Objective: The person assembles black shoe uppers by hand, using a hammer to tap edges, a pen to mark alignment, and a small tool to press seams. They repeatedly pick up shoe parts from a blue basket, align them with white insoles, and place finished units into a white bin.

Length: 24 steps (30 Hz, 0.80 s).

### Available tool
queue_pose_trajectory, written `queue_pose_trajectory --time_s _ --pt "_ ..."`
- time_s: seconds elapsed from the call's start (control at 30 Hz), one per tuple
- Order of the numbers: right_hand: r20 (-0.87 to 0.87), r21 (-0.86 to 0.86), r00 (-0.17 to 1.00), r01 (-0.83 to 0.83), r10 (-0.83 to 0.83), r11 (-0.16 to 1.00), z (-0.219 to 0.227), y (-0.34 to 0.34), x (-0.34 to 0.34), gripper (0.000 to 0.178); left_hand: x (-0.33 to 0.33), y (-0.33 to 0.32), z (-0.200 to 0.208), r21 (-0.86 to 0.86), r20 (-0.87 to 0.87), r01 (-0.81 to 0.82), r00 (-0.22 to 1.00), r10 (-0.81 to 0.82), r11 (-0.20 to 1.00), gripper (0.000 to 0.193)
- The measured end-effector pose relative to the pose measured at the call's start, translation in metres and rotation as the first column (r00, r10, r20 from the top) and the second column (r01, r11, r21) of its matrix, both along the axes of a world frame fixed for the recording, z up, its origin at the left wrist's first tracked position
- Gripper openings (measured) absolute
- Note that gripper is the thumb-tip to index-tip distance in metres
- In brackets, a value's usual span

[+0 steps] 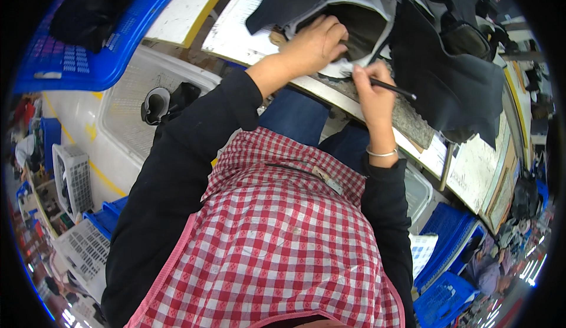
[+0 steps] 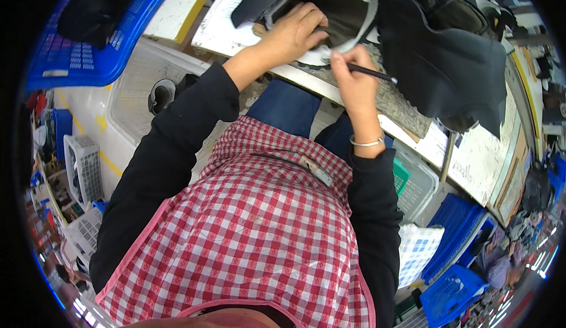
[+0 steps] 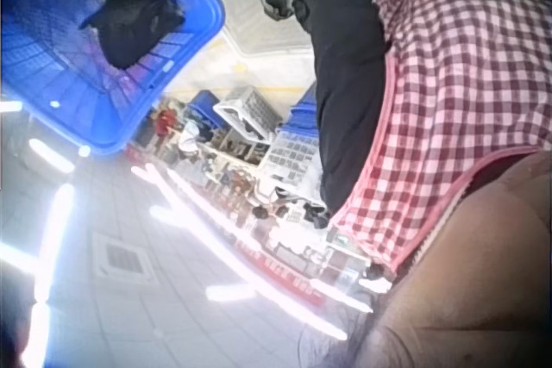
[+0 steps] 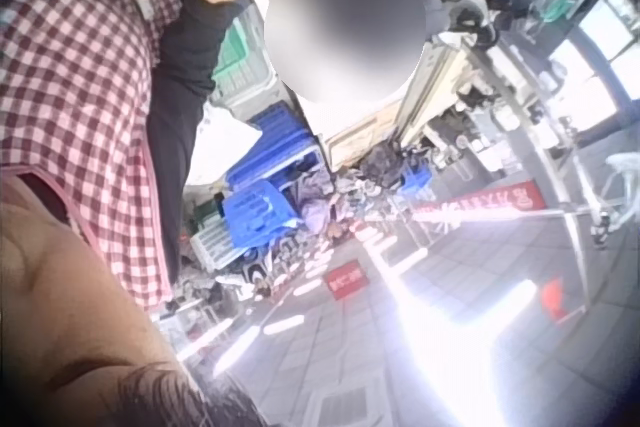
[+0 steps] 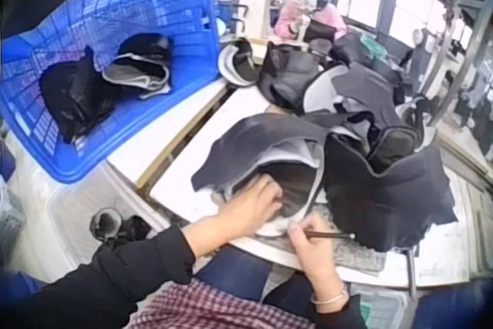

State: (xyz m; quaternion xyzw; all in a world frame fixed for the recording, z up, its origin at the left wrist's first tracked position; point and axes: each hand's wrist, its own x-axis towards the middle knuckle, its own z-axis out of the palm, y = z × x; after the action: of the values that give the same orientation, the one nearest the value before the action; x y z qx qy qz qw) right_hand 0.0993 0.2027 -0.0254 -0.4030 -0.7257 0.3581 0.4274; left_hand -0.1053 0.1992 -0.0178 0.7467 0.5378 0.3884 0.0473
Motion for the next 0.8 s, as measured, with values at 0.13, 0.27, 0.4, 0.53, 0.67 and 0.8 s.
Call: queue_pose_trajectory --time_s 0.13,0.27,0.4,0.53,0.67,0.8 --pt "-0.160 -0.029 0.986 -0.051 0.045 0.998 0.006 -0.002 0.025 0.022 0.002 -0.027 0.050 0.647 -0.171 -0.007 0.973 0.154 0.763 0.040" --pt "-0.213 0.000 0.977 -0.036 0.035 0.999 0.016 0.029 0.065 0.016 -0.037 0.006 0.093 0.214 -0.333 -0.369 0.843 0.422 0.905 0.030" --pt "-0.206 0.118 0.975 0.106 -0.080 0.987 0.039 0.062 0.117 0.016 -0.070 0.043 0.136 0.195 -0.265 -0.438 0.838 0.477 0.877 0.017" --pt "-0.381 -0.034 0.921 0.070 -0.077 0.997 0.069 0.041 0.138 0.019 -0.048 0.060 0.214 0.400 0.079 -0.535 0.829 0.554 0.744 0.024" --pt "-0.370 0.078 0.845 -0.387 0.387 0.919 0.090 0.006 0.099 0.029 0.048 0.086 0.211 0.588 -0.329 -0.335 0.733 0.596 0.736 0.021" --pt "-0.338 0.101 0.866 -0.355 0.368 0.929 0.092 0.034 0.056 0.023 0.062 0.132 0.126 0.154 0.084 0.382 0.914 -0.398 0.911 0.041"
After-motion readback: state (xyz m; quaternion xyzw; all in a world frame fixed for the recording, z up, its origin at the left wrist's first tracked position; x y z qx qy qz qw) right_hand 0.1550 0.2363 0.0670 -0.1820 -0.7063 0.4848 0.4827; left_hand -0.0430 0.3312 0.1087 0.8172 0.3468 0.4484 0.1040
